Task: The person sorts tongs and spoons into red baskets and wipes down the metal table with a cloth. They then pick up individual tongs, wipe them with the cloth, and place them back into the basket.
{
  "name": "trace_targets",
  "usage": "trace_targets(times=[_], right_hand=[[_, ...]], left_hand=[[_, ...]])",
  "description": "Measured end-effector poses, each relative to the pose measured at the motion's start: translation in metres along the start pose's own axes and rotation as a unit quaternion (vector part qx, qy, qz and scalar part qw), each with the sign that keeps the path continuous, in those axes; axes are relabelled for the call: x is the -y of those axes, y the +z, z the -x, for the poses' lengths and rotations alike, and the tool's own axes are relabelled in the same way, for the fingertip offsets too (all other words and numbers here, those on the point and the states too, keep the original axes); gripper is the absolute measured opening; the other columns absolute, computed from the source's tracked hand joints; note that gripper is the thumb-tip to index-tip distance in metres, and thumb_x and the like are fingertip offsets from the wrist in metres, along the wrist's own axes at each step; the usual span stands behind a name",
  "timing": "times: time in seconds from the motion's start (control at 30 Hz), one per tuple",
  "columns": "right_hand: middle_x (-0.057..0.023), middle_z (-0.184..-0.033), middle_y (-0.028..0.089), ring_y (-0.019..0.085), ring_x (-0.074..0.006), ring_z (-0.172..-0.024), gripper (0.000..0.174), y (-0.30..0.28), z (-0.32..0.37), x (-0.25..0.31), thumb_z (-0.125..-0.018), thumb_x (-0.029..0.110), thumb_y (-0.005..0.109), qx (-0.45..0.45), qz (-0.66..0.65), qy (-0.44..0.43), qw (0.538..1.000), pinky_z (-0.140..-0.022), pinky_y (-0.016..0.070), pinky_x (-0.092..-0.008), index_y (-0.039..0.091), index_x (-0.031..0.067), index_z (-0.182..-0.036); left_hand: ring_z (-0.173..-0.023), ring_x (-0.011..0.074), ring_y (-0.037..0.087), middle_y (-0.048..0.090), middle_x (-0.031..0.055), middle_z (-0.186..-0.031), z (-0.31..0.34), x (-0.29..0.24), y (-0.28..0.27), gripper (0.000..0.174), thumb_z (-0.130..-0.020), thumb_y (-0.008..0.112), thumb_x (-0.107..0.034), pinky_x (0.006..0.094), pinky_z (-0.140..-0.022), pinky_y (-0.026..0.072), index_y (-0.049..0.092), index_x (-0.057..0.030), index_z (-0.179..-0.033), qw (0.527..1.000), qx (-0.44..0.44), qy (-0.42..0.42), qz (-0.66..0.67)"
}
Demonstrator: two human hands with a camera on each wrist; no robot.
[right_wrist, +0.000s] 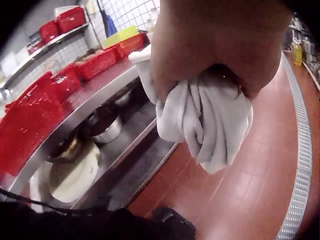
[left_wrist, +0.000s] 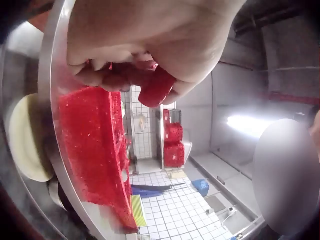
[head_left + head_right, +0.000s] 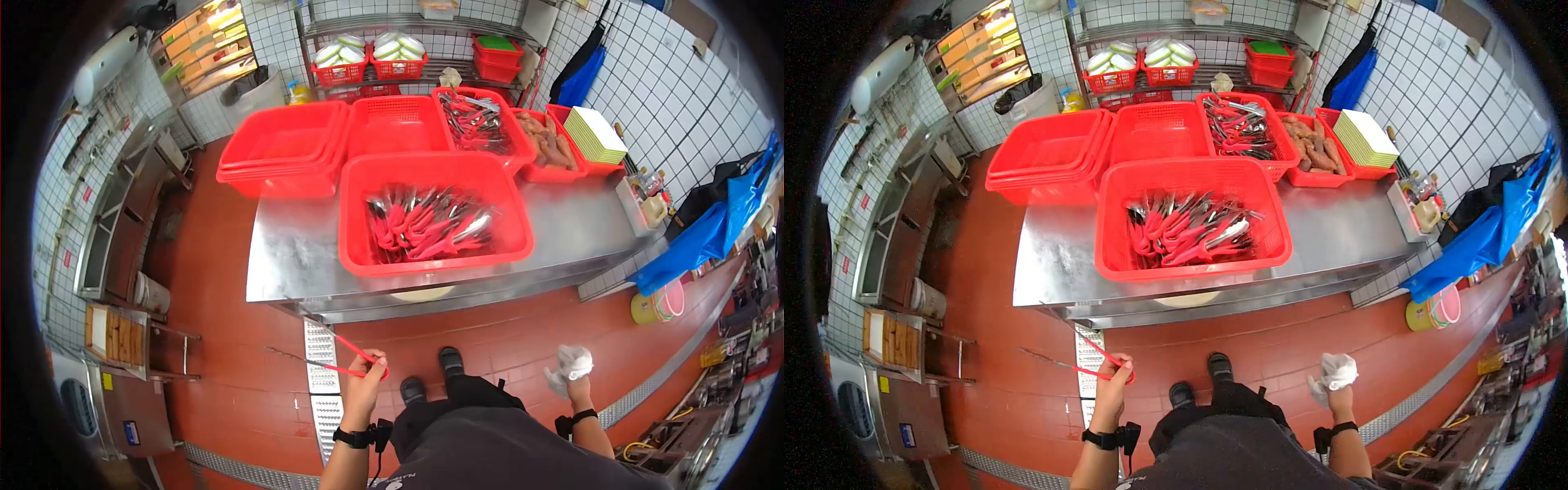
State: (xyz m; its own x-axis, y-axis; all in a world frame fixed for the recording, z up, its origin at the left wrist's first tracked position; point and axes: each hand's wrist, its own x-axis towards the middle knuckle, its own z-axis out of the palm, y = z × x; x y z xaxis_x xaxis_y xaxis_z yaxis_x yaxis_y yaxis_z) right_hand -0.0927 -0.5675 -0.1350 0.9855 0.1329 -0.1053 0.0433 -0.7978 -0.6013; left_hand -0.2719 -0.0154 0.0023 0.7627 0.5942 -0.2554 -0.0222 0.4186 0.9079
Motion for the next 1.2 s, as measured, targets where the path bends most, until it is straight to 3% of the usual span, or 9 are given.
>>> trace_targets(times=[0.4,0.5,0.67,0.73,0.93,1.03,1.07,1.13,1.2], right_hand=[[-0.011,-0.119,0.062,0.058,-0.025,-0.113,0.058,-0.005,-0.004,-0.078,-0.076,0.008,0.076,0.052,-0.091,0.232,0.967,-0.095,0.0472,-0.0376,0.053,0.0011,-0.129],[-0.0142,-0.137,0.055,0.051,-0.0312,-0.126,0.058,-0.007,-0.012,-0.131,-0.083,0.03,0.068,0.1,0.067,0.095,0.988,-0.108,0.0395,-0.041,0.053,0.0073,-0.134],[-0.0139,-0.142,0.051,0.046,-0.0319,-0.132,0.058,-0.031,-0.046,-0.142,-0.083,0.031,0.065,0.079,-0.087,0.208,0.971,-0.109,0.037,-0.0416,0.052,0.0094,-0.135],[-0.0131,-0.13,0.056,0.052,-0.0263,-0.122,0.054,-0.027,-0.057,-0.177,-0.081,0.019,0.069,0.114,0.072,0.126,0.983,-0.103,0.0413,-0.037,0.051,0.0043,-0.131],[-0.0113,-0.111,0.063,0.059,-0.0263,-0.109,0.05,-0.023,-0.128,-0.219,-0.075,0.009,0.07,0.039,-0.145,0.184,0.971,-0.098,0.0447,-0.0381,0.054,0.0004,-0.122],[-0.0174,-0.109,0.067,0.066,-0.0264,-0.097,0.049,-0.017,-0.205,-0.214,-0.079,0.014,0.072,0.049,-0.289,0.231,0.928,-0.082,0.0537,-0.0386,0.056,-0.0034,-0.122],[-0.0128,-0.098,0.068,0.066,-0.0225,-0.09,0.043,-0.08,-0.234,-0.074,-0.081,0.013,0.072,0.027,-0.345,0.271,0.898,-0.075,0.0554,-0.0367,0.057,-0.0015,-0.12],[-0.0103,-0.104,0.067,0.063,-0.0171,-0.096,0.041,-0.087,-0.284,-0.02,-0.084,0.012,0.072,0.067,-0.37,0.233,0.897,-0.078,0.0544,-0.0332,0.059,0.0,-0.121],[-0.0119,-0.111,0.068,0.063,-0.0197,-0.103,0.035,-0.097,-0.31,0.053,-0.082,0.011,0.074,0.013,-0.321,-0.008,0.947,-0.091,0.0499,-0.0349,0.064,-0.0006,-0.114]], left_hand=[[-0.071,0.0061,0.055,0.059,-0.0017,-0.08,-0.034,0.017,0.107,0.013,-0.091,0.067,-0.011,0.0218,-0.063,0.0437,0.063,-0.0034,-0.1,0.99,0.032,-0.015,-0.135],[-0.069,0.0061,0.055,0.058,-0.002,-0.076,-0.05,0.026,0.158,0.012,-0.091,0.067,-0.011,0.0219,-0.062,0.0434,0.064,-0.0034,-0.1,0.978,0.041,-0.037,-0.199],[-0.067,0.0056,0.054,0.056,-0.0031,-0.073,-0.08,0.041,0.238,0.012,-0.091,0.067,-0.011,0.0217,-0.06,0.0426,0.065,-0.0035,-0.1,0.959,0.085,-0.032,-0.268],[-0.067,0.0052,0.053,0.056,-0.0031,-0.073,-0.093,0.041,0.259,0.013,-0.091,0.066,-0.011,0.0216,-0.06,0.0422,0.064,-0.0035,-0.101,0.946,0.086,-0.045,-0.311],[-0.067,0.0073,0.053,0.055,-0.0012,-0.075,-0.107,0.043,0.292,0.019,-0.093,0.063,-0.009,0.0236,-0.06,0.0433,0.059,-0.0026,-0.11,0.946,0.024,-0.038,-0.322],[-0.068,0.008,0.05,0.051,-0.0013,-0.078,-0.109,0.043,0.306,0.02,-0.094,0.061,-0.011,0.0242,-0.061,0.0421,0.056,-0.0025,-0.112,0.95,0.017,-0.067,-0.306],[-0.068,0.0074,0.047,0.048,-0.0031,-0.079,-0.109,0.042,0.312,0.02,-0.095,0.06,-0.011,0.0239,-0.063,0.0401,0.055,-0.0036,-0.113,0.95,0.017,-0.091,-0.299],[-0.066,0.0077,0.047,0.049,-0.0025,-0.078,-0.112,0.042,0.32,0.021,-0.096,0.059,-0.014,0.025,-0.061,0.0406,0.055,-0.0018,-0.113,0.954,0.02,-0.094,-0.286],[-0.065,0.0079,0.049,0.053,-0.0011,-0.077,-0.117,0.036,0.331,0.022,-0.096,0.059,-0.014,0.026,-0.059,0.0414,0.055,-0.0003,-0.112,0.944,0.059,-0.075,-0.315]])
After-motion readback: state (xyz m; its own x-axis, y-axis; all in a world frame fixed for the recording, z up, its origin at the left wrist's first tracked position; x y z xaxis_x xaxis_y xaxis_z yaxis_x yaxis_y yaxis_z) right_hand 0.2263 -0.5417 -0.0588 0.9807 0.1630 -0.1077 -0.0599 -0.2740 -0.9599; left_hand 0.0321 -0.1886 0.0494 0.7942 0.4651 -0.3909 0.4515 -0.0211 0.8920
